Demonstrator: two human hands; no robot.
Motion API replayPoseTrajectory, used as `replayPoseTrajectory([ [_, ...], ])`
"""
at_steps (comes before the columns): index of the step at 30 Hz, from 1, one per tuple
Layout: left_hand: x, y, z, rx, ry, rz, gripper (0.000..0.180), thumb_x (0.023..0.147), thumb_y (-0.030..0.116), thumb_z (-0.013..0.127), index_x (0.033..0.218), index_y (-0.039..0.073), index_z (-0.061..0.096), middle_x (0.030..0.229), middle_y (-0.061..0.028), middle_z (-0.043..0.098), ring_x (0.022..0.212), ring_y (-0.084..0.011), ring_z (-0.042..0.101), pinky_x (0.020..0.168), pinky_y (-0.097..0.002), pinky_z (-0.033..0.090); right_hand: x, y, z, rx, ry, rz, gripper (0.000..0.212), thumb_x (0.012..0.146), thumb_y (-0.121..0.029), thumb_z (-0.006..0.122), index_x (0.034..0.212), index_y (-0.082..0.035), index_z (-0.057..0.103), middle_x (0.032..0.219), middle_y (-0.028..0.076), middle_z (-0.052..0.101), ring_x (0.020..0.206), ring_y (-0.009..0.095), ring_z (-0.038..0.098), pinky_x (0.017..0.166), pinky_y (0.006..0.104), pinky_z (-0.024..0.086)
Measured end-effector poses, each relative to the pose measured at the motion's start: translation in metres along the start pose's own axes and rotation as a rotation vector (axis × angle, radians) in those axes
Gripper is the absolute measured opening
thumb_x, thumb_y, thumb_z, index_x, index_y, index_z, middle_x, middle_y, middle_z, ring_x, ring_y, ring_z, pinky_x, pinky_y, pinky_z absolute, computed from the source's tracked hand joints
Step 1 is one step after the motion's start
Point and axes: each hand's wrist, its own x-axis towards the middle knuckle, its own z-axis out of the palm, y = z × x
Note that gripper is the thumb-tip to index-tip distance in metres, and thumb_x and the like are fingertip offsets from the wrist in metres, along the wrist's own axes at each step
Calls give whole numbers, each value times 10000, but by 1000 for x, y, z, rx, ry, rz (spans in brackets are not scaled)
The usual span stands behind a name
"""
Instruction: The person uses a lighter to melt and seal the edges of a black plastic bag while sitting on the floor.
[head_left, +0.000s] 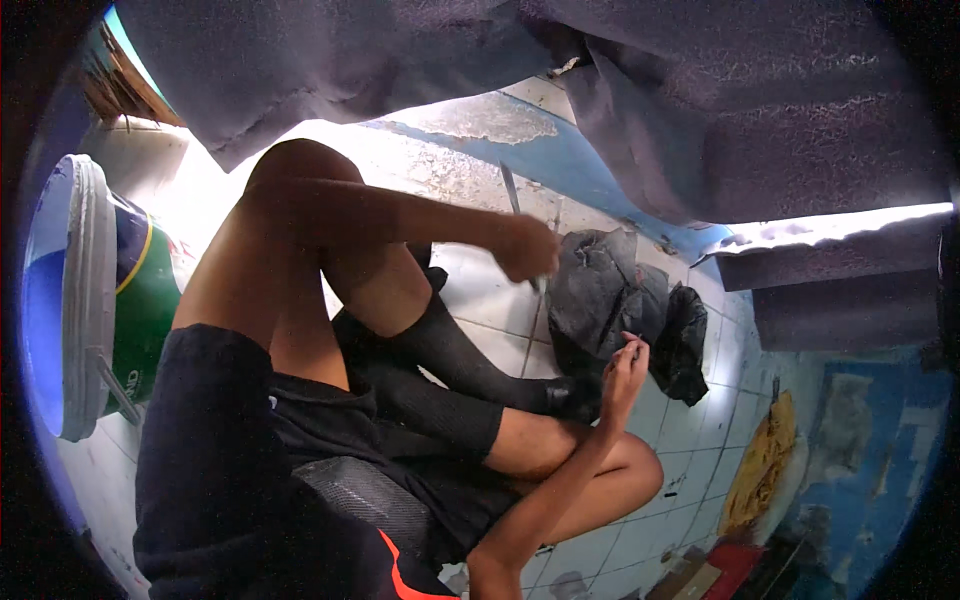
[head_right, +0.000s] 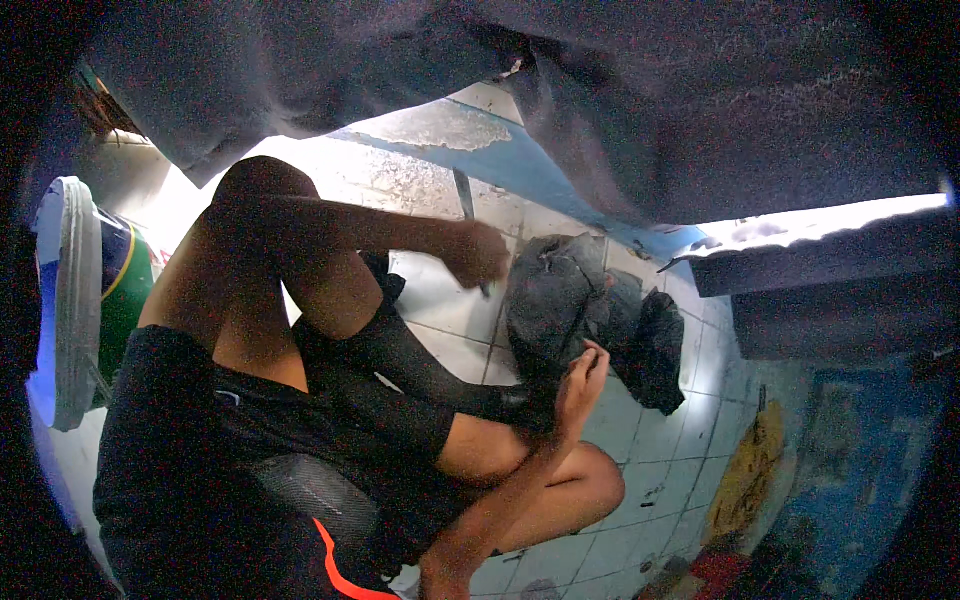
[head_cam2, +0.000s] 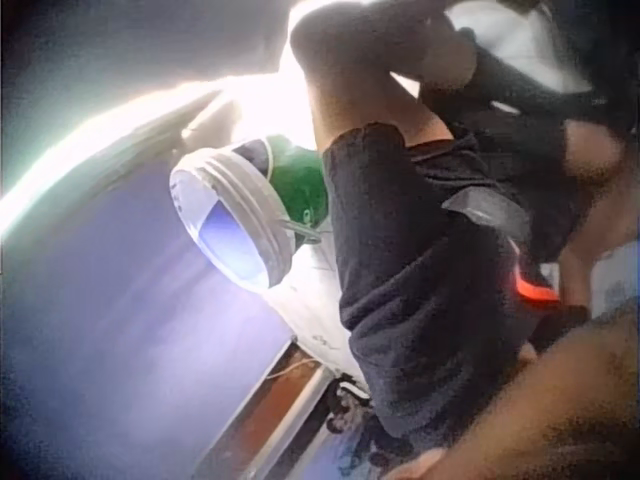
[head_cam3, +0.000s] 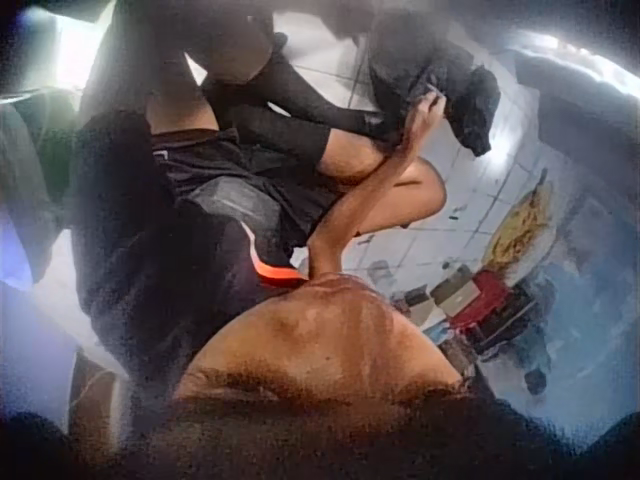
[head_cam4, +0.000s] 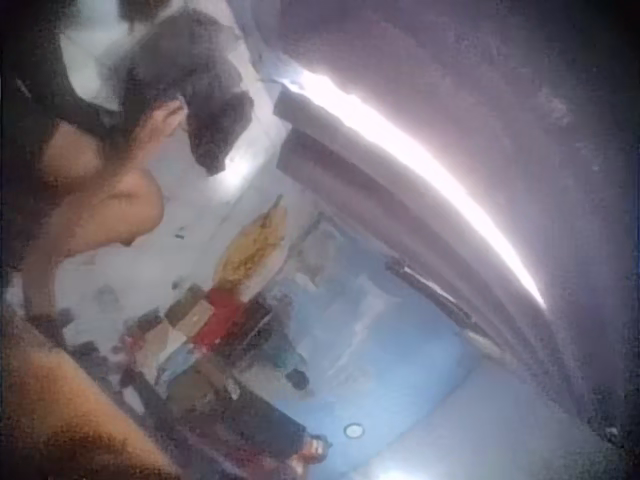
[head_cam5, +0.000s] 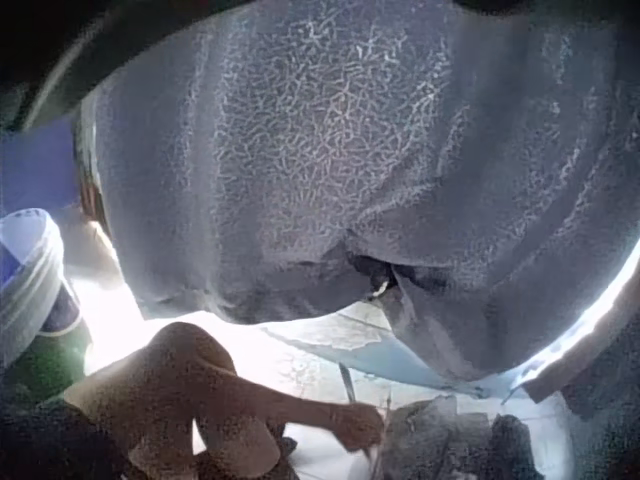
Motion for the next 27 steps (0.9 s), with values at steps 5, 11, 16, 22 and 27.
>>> replayPoseTrajectory([
  [5,3,-4,-12,25,-102,-21,206,631,256,666,759,99,627,773,-114,619,724,-314,635,660,-437,514,0,-5,-4,-4,-7,11,252,1017,-218,397,1110,-28,535,680,-33,404,555,54,354,503,233,322],
  [11,-15,-30,-32,-82,-194,-146,170,636,242,655,707,90,629,723,-139,627,727,-324,644,669,-462,522,4,-10,-4,46,-18,43,245,1017,-219,401,1091,-33,542,673,-40,396,568,38,348,499,217,305],
  [16,9,21,-28,-6,-94,38,126,633,196,631,715,102,647,725,-127,623,737,-325,641,696,-457,522,0,1,-3,-18,-6,-5,245,1015,-234,408,1092,-41,539,698,-35,410,572,47,357,503,220,308],
  [22,-5,-14,-28,-4,-252,-156,153,646,210,648,707,71,637,736,-147,628,742,-333,652,710,-463,532,6,-2,1,3,-12,3,249,1018,-219,390,1101,-38,539,689,-33,415,565,48,358,504,218,313],
  [27,3,14,-24,-7,-87,37,154,666,232,648,719,87,635,727,-126,609,745,-315,650,680,-458,527,5,3,-9,-10,10,28,249,1019,-216,390,1100,-34,540,682,-35,405,560,49,346,490,223,296],
])
